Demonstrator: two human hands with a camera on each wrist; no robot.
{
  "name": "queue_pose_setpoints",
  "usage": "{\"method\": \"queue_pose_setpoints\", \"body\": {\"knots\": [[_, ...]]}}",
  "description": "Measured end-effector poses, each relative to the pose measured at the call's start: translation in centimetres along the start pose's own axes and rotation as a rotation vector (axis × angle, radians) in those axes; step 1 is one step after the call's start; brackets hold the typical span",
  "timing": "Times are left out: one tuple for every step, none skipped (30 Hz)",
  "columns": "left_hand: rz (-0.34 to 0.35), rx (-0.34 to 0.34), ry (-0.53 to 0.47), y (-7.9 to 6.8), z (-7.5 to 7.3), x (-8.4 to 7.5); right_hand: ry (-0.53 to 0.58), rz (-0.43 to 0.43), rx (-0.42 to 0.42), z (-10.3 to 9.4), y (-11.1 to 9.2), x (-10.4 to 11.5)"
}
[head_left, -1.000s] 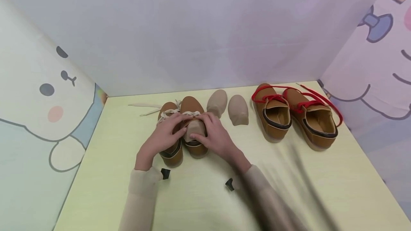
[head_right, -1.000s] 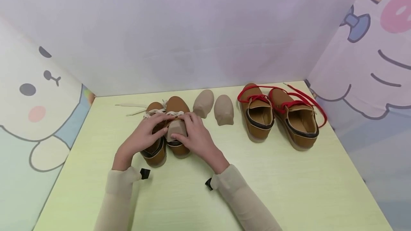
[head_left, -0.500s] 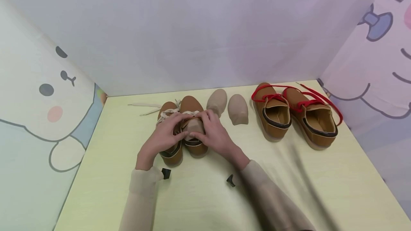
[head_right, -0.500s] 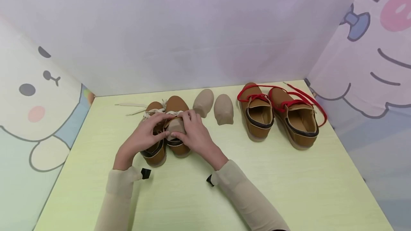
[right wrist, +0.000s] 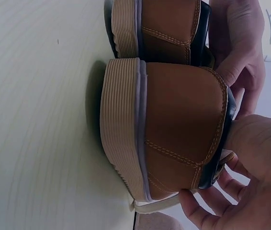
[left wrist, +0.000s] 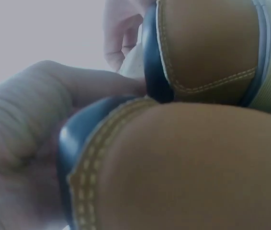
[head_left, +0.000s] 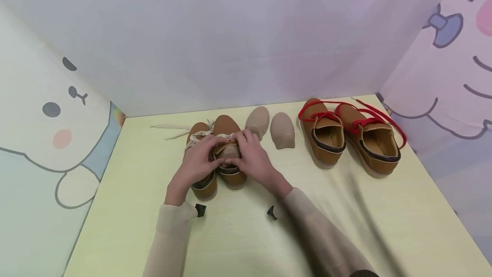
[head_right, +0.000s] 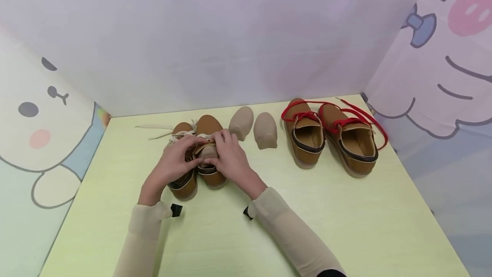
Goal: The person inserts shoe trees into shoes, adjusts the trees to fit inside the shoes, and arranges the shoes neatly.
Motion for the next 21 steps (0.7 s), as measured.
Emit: {"method": "queue_pose_setpoints", "body": {"knots": [[-0.007, -0.005, 0.008, 0.0, 0.0, 0.0, -0.01, 0.001, -0.003, 0.0, 0.1, 0.0], [-0.011, -0.008, 0.013, 0.1, 0.1, 0.0, -0.019, 0.001, -0.005, 0.1, 0.1, 0.0], [-0.015, -0.01, 0.015, 0.1, 0.2, -0.1, -0.026, 0.001, -0.006, 0.1, 0.2, 0.0], [-0.016, -0.011, 0.016, 0.2, 0.2, -0.2, -0.035, 0.001, -0.006, 0.2, 0.2, 0.0], [-0.019, -0.011, 0.018, 0.2, 0.3, -0.2, -0.04, 0.002, -0.005, 0.2, 0.3, 0.0], [-0.021, -0.013, 0.021, 0.2, 0.4, -0.3, -0.047, 0.003, -0.005, 0.2, 0.3, 0.0], [-0.024, -0.014, 0.022, 0.3, 0.4, -0.4, -0.052, 0.006, -0.004, 0.2, 0.4, 0.1], [-0.025, -0.018, 0.026, 0.3, 0.4, -0.5, -0.055, 0.009, -0.004, 0.2, 0.4, 0.1], [-0.027, -0.022, 0.032, 0.3, 0.5, -0.5, -0.056, 0.015, -0.005, 0.2, 0.5, 0.1], [-0.032, -0.027, 0.039, 0.4, 0.5, -0.6, -0.059, 0.021, -0.006, 0.2, 0.5, 0.1], [-0.036, -0.034, 0.049, 0.4, 0.5, -0.7, -0.059, 0.027, -0.007, 0.2, 0.5, 0.2], [-0.038, -0.042, 0.063, 0.5, 0.6, -0.7, -0.06, 0.034, -0.007, 0.2, 0.6, 0.2], [-0.04, -0.05, 0.076, 0.5, 0.6, -0.8, -0.059, 0.041, -0.004, 0.2, 0.6, 0.2], [-0.04, -0.06, 0.09, 0.5, 0.7, -0.8, -0.061, 0.048, 0.0, 0.2, 0.6, 0.3], [-0.039, -0.071, 0.104, 0.5, 0.8, -0.9, -0.065, 0.054, 0.005, 0.3, 0.6, 0.3], [-0.039, -0.082, 0.114, 0.5, 0.8, -0.9, -0.071, 0.059, 0.012, 0.3, 0.6, 0.3], [-0.037, -0.095, 0.122, 0.5, 0.9, -1.0, -0.082, 0.06, 0.018, 0.3, 0.6, 0.3], [-0.037, -0.109, 0.129, 0.5, 1.0, -1.0, -0.097, 0.06, 0.025, 0.4, 0.6, 0.3], [-0.036, -0.124, 0.129, 0.5, 1.0, -1.0, -0.113, 0.059, 0.033, 0.4, 0.6, 0.3], [-0.038, -0.138, 0.131, 0.5, 1.0, -1.0, -0.131, 0.057, 0.039, 0.4, 0.7, 0.3], [-0.039, -0.153, 0.13, 0.4, 1.1, -1.0, -0.149, 0.054, 0.043, 0.5, 0.7, 0.3]]}}
Point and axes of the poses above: each hand's wrist, its own y-axis towards the middle knuckle, its own z-axis out of the palm, x = y × z, the point moved 6 cm from there along y, towards the middle knuckle
